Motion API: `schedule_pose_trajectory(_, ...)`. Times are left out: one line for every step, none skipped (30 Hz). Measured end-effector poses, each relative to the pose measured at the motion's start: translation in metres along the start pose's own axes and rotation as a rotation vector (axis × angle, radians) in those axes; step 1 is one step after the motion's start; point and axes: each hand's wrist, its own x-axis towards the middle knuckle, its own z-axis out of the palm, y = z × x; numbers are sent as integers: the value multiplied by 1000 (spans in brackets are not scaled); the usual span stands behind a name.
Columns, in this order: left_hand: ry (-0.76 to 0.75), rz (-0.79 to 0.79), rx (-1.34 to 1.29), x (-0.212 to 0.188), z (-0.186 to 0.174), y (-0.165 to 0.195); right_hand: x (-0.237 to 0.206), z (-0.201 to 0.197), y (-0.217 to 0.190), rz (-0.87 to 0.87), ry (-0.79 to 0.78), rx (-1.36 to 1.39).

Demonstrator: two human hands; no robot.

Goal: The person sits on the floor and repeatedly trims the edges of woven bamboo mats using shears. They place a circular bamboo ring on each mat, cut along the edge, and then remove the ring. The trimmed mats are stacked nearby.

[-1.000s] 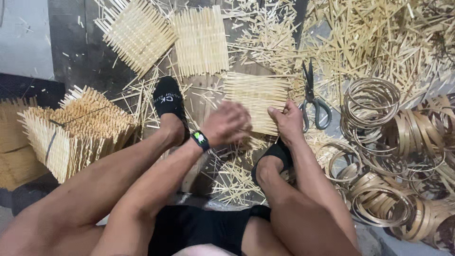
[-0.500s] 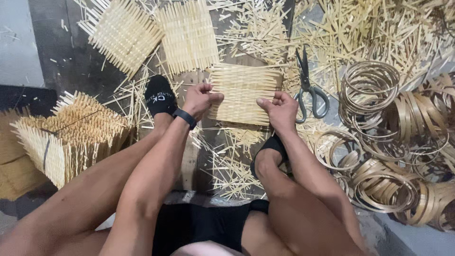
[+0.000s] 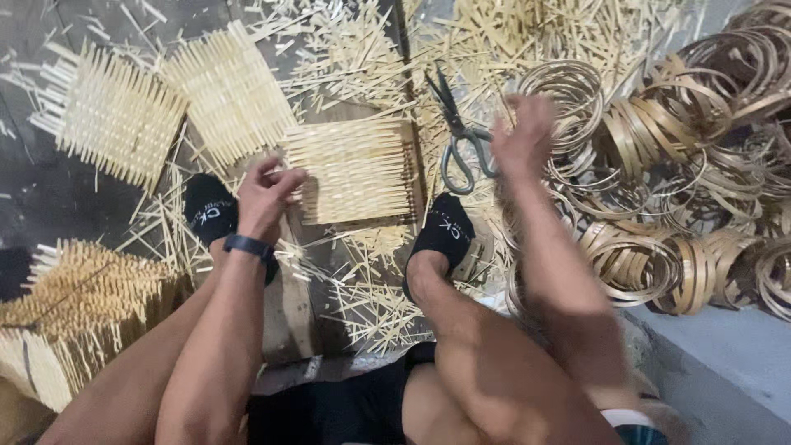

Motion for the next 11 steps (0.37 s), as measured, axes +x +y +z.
schedule_pose_trajectory(60, 5, -16, -2, -3, 5, 13, -16, 19, 49, -91, -148)
schedule_pose_trajectory(121, 12, -32, -3, -6, 10, 25, -37, 39, -27, -124, -380)
schedule_pose_trajectory(186, 17, -52, -4, -9, 15, 34, -52, 52, -35, -152, -511)
schedule_pose_trajectory(219, 74, -21, -3, -12, 19, 45, -67, 65, -46, -180, -643)
schedule_pose_trajectory(252, 129, 12, -4, -15, 22, 50, -80, 73, -101, -229, -584)
schedule_pose_trajectory(284, 183, 47, -5, -18, 25, 53, -89, 81, -152, -278, -522)
schedule_pose_trajectory(290, 274, 141, -6, -18, 26, 55, -94, 84, -203, -324, -460)
schedule_pose_trajectory(295, 366, 234, -6, -16, 27, 56, -95, 83, -89, -365, -338)
schedule_pose_trajectory(300, 455, 326, -8, -16, 28, 56, -96, 82, 23, -407, -215)
schedule_pose_trajectory(266, 476, 359, -11, -13, 27, 55, -97, 79, 131, -445, -91)
schedule_pose_trajectory(230, 501, 392, -15, -3, 25, 57, -74, 61, 125, -435, -93)
